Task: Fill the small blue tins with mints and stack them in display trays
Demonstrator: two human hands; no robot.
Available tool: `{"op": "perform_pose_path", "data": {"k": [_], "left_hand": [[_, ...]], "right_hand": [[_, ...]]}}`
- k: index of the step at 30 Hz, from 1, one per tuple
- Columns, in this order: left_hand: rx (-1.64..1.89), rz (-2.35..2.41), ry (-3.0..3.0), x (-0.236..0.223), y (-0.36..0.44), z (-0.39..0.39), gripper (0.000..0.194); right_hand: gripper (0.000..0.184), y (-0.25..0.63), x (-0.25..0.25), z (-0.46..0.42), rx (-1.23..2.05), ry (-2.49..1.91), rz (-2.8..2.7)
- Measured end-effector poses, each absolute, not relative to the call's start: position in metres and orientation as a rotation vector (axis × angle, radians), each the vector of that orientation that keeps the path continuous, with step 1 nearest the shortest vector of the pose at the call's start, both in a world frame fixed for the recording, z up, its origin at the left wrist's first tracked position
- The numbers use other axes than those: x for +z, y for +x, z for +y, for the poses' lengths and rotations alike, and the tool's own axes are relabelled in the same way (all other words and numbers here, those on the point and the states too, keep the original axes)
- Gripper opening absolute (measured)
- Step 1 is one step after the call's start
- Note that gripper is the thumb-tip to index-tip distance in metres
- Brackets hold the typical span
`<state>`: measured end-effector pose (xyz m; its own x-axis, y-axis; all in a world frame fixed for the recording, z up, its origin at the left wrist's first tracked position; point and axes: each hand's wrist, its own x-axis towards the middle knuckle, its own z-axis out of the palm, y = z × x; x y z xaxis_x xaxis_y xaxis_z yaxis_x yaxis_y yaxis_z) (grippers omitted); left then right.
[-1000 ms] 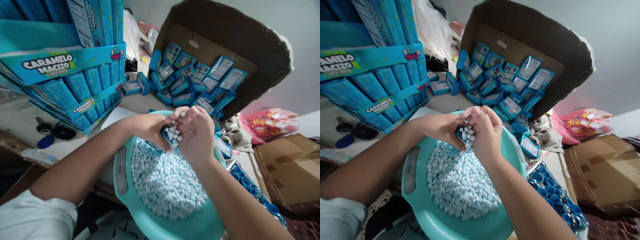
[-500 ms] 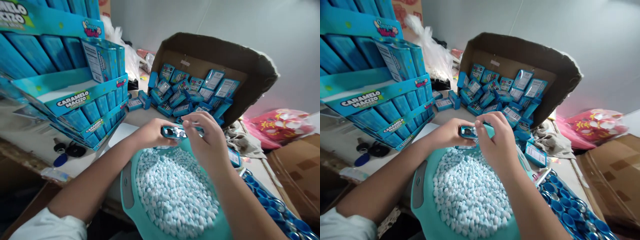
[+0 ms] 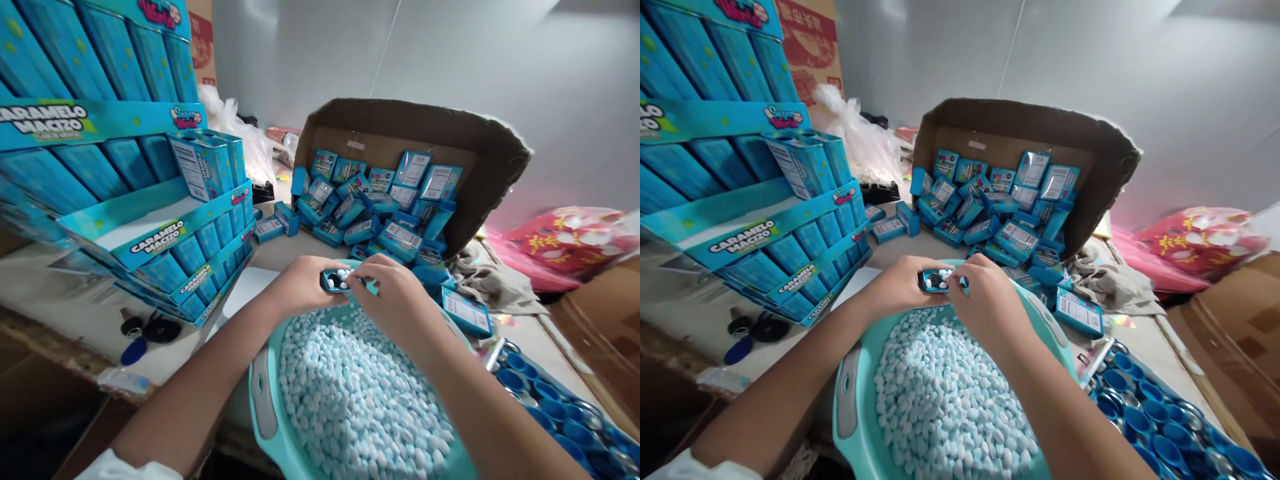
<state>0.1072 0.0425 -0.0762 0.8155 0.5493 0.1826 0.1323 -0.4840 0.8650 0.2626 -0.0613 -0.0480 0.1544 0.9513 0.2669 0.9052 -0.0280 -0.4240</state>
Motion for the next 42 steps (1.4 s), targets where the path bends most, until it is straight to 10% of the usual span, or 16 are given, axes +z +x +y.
{"op": "perform_pose_path", "data": {"k": [10, 42], "left_hand": [[0.473, 0.489, 2.017, -0.071, 0.107, 0.042, 0.042], [0.588, 0.552, 1.949, -0.074, 0.111, 0.044, 0.049]], "right_hand": [[0.002, 0.263, -0.046, -0.058, 0.538, -1.774, -1.54], [0.011, 0.265, -0.051, -0.058, 0.183, -1.74, -1.516]]}}
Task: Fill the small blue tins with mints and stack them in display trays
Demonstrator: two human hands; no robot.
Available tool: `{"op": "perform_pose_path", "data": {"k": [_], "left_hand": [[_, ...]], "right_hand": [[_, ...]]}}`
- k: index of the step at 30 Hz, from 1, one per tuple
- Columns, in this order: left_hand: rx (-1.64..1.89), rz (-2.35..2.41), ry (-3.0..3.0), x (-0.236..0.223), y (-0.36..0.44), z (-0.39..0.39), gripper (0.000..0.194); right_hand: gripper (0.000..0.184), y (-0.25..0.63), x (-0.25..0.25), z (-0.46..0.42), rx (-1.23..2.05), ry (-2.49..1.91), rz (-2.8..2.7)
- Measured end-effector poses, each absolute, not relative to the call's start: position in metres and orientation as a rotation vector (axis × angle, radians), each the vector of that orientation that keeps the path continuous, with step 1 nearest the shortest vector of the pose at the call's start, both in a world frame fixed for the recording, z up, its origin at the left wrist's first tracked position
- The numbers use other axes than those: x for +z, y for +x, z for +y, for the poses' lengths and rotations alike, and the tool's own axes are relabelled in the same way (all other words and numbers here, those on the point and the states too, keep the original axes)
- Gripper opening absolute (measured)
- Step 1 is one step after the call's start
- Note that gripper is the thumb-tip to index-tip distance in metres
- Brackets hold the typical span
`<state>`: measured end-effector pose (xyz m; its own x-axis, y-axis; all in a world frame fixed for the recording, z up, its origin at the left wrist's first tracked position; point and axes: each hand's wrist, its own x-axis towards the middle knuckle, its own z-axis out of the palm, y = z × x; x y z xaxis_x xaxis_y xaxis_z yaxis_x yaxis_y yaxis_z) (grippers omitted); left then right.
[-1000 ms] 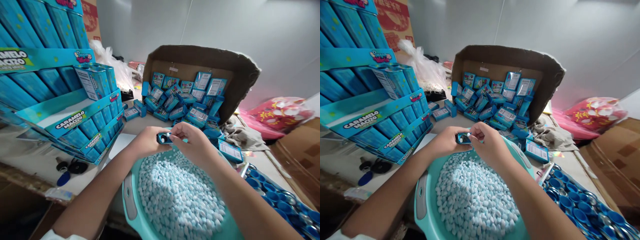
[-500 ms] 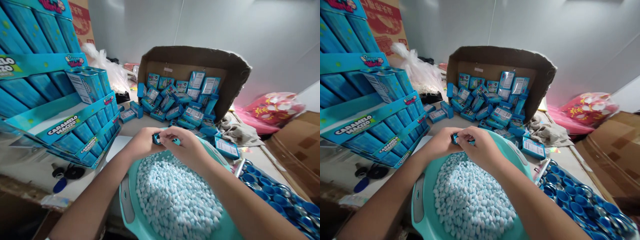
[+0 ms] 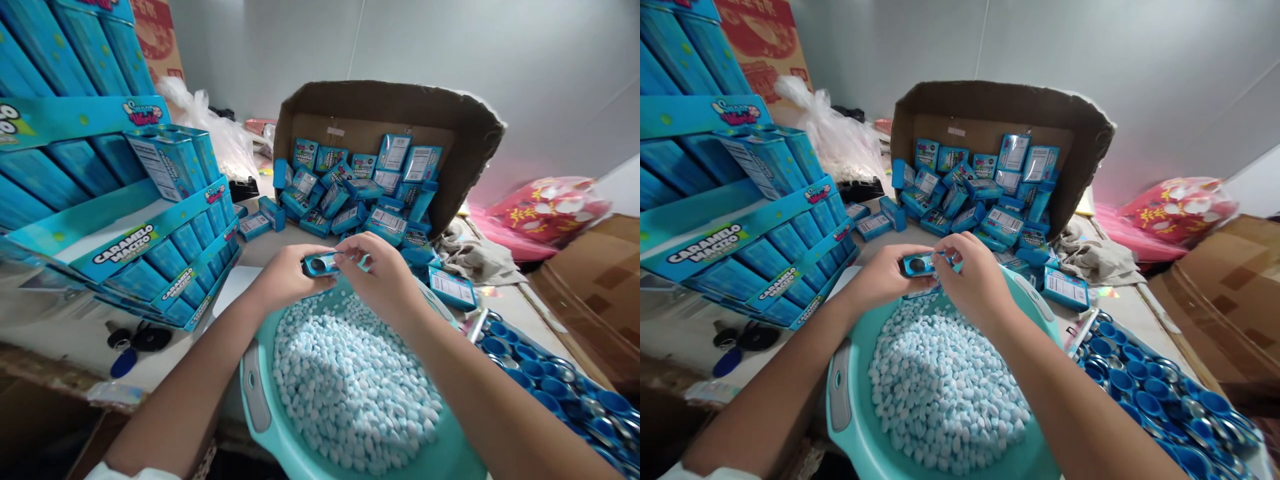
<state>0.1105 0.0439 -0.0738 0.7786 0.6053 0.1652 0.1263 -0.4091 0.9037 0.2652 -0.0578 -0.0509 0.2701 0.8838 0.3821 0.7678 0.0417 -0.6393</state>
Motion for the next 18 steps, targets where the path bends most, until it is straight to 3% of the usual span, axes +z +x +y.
{"op": "perform_pose_path", "data": {"k": [4, 6, 12, 14, 16, 18], "left_hand": [[0.744, 0.66, 1.87, -0.072, 0.112, 0.045, 0.057], [0.785, 0.675, 1.852, -0.071, 0.112, 0.045, 0.058], [0.765, 0.682, 1.854, -0.071, 0.112, 0.043, 0.056], [0.75, 0.666, 1.847, -0.071, 0.111, 0.043, 0.056], [0.74, 0.649, 1.852, -0.071, 0.111, 0.043, 0.056], [0.746, 0.648, 1.861, -0.071, 0.111, 0.043, 0.056]], "right_hand": [[0.013, 0.273, -0.041, -0.062, 0.279, -1.692, -1.529], [0.018, 0.275, -0.035, -0.066, 0.513, -1.65, -1.616], [0.017, 0.241, -0.035, -0.086, 2.068, -1.384, -1.889], [0.022, 0.222, -0.043, -0.088, 2.377, -1.361, -1.811], [0.022, 0.208, -0.052, -0.087, 2.468, -1.437, -1.769], [0.02, 0.205, -0.059, -0.082, 2.316, -1.579, -1.809]]}}
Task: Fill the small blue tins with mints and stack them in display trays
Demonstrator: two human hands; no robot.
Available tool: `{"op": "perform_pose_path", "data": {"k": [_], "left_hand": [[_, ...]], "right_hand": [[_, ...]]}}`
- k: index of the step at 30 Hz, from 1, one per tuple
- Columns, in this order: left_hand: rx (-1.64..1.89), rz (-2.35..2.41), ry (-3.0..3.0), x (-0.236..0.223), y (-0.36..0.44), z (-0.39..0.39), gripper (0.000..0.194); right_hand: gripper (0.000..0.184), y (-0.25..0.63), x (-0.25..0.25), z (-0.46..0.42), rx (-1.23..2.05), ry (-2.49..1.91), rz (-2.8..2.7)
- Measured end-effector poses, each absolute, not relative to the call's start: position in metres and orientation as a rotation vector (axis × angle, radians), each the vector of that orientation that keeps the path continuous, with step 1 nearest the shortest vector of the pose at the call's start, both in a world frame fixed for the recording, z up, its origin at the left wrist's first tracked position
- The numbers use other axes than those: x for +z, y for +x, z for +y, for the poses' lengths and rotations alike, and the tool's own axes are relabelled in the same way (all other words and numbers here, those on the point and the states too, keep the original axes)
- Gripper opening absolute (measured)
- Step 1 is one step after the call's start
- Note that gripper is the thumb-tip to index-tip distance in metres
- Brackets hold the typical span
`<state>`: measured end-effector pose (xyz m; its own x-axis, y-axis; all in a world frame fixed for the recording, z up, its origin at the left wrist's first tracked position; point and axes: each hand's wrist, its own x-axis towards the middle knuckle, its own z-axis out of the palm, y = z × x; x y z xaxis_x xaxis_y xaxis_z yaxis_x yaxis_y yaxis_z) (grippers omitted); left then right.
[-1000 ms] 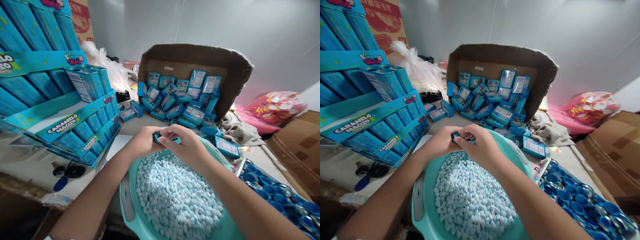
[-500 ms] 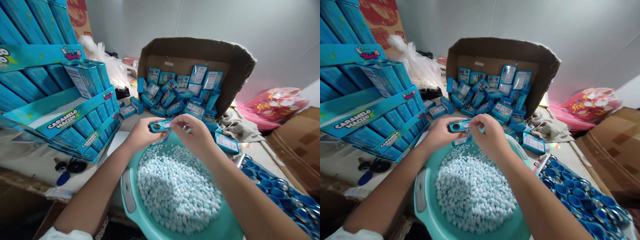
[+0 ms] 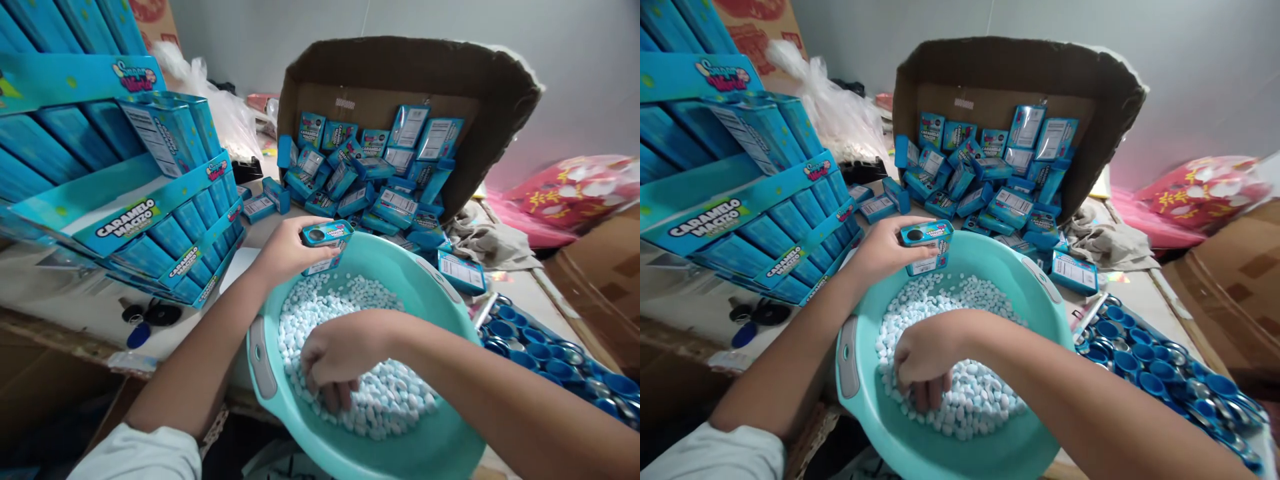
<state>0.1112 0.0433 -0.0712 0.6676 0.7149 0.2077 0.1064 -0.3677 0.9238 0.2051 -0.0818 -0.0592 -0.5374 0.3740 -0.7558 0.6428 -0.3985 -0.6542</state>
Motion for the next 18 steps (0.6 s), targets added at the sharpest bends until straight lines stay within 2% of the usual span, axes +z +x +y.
{"op": "perform_pose_path", "data": {"k": [2, 5, 7, 12, 18], "left_hand": [[0.755, 0.647, 1.858, -0.072, 0.111, 0.043, 0.056], [0.752, 0.625, 1.828, -0.073, 0.112, 0.042, 0.056], [0.749, 0.618, 1.817, -0.073, 0.113, 0.042, 0.058], [0.774, 0.649, 1.807, -0.074, 0.114, 0.043, 0.059], [0.765, 0.649, 1.786, -0.074, 0.114, 0.043, 0.062]], "right_hand": [[0.019, 0.214, -0.065, -0.074, -1.675, 1.716, 1.889], [0.021, 0.238, -0.073, -0.061, -0.808, 2.139, 2.197], [0.025, 0.253, -0.079, -0.054, -0.563, 2.234, 2.177], [0.031, 0.265, -0.091, -0.051, -0.51, 2.276, 2.021], [0.034, 0.255, -0.096, -0.05, -0.706, 2.195, 1.943]]}}
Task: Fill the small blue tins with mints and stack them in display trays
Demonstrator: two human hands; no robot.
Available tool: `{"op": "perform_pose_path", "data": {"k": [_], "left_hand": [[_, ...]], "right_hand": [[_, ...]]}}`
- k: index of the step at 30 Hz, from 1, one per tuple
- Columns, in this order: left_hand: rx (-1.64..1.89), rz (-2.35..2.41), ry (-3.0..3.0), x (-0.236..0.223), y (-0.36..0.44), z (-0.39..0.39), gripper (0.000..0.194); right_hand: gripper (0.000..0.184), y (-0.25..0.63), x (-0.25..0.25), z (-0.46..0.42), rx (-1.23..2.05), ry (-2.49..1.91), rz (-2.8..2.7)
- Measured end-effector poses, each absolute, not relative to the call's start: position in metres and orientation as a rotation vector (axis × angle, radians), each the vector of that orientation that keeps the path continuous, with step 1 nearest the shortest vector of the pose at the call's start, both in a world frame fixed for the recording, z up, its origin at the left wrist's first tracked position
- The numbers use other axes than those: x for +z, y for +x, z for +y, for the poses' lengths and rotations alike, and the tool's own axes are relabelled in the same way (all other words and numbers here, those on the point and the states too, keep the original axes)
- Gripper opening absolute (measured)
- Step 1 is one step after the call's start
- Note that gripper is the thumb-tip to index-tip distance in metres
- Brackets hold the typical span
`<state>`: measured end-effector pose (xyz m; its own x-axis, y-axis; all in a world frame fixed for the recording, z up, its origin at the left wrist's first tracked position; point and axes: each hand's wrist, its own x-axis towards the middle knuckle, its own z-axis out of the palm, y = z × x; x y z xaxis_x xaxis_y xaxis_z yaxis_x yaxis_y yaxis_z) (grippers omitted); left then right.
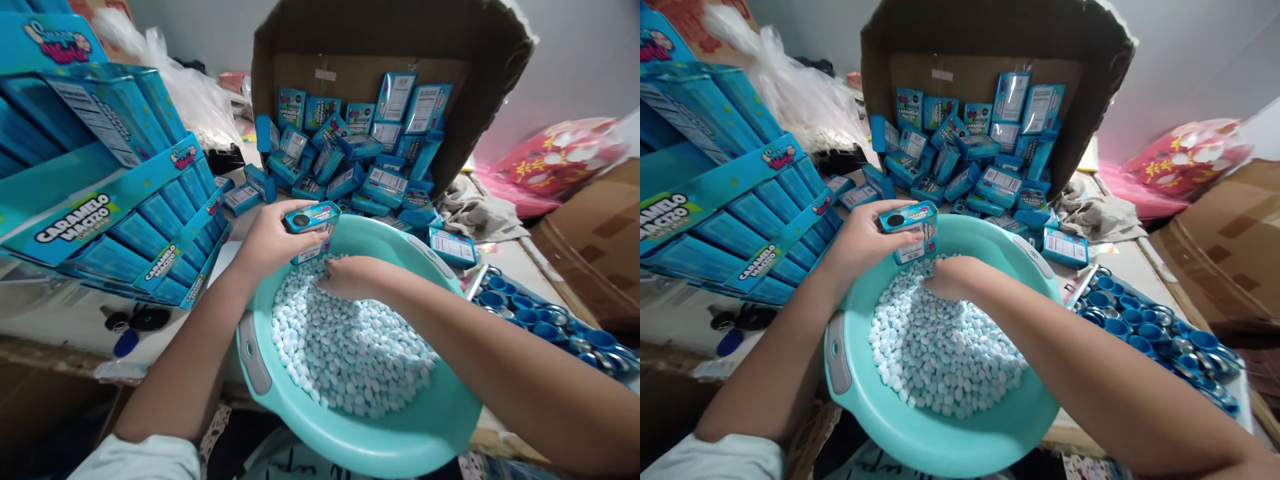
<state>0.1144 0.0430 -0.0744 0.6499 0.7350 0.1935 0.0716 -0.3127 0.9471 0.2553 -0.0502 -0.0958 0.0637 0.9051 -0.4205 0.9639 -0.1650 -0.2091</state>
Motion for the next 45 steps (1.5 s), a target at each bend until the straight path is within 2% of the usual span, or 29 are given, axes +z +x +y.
{"op": "perform_pose_path", "data": {"k": [6, 11, 14, 18, 21, 27, 29, 30, 32, 35, 41, 45], "left_hand": [[0.743, 0.649, 1.789, -0.074, 0.114, 0.042, 0.061], [0.734, 0.629, 1.826, -0.075, 0.115, 0.042, 0.058], [0.724, 0.599, 1.839, -0.075, 0.114, 0.042, 0.056], [0.682, 0.595, 1.855, -0.074, 0.114, 0.041, 0.056], [0.677, 0.593, 1.856, -0.074, 0.113, 0.041, 0.056], [0.705, 0.569, 1.883, -0.076, 0.113, 0.043, 0.054], [0.707, 0.563, 1.888, -0.077, 0.113, 0.044, 0.053], [0.71, 0.562, 1.889, -0.077, 0.113, 0.045, 0.052], [0.716, 0.568, 1.875, -0.078, 0.113, 0.046, 0.052], [0.735, 0.563, 1.843, -0.082, 0.113, 0.048, 0.051], [0.743, 0.527, 1.82, -0.09, 0.113, 0.05, 0.048], [0.73, 0.527, 1.826, -0.09, 0.111, 0.051, 0.048]], "right_hand": [[0.061, 0.237, -0.088, -0.055, -0.993, 2.058, 1.974], [0.056, 0.228, -0.083, -0.063, -1.365, 1.839, 2.054], [0.048, 0.227, -0.088, -0.064, -1.683, 1.959, 1.999], [0.049, 0.221, -0.103, -0.066, -2.145, 2.075, 1.751], [0.044, 0.213, -0.11, -0.066, -2.29, 2.072, 1.66], [0.039, 0.215, -0.083, -0.086, -1.781, 2.093, 1.981], [0.042, 0.225, -0.071, -0.11, -1.559, 2.19, 2.059], [0.049, 0.23, -0.068, -0.124, -1.393, 2.272, 2.077], [0.075, 0.239, -0.068, -0.151, -1.07, 2.354, 2.056], [0.106, 0.243, -0.084, -0.172, -0.852, 2.203, 2.071], [0.114, 0.225, -0.126, -0.126, -0.705, 1.743, 2.409], [0.116, 0.227, -0.141, -0.094, -0.57, 1.67, 2.582]]}}
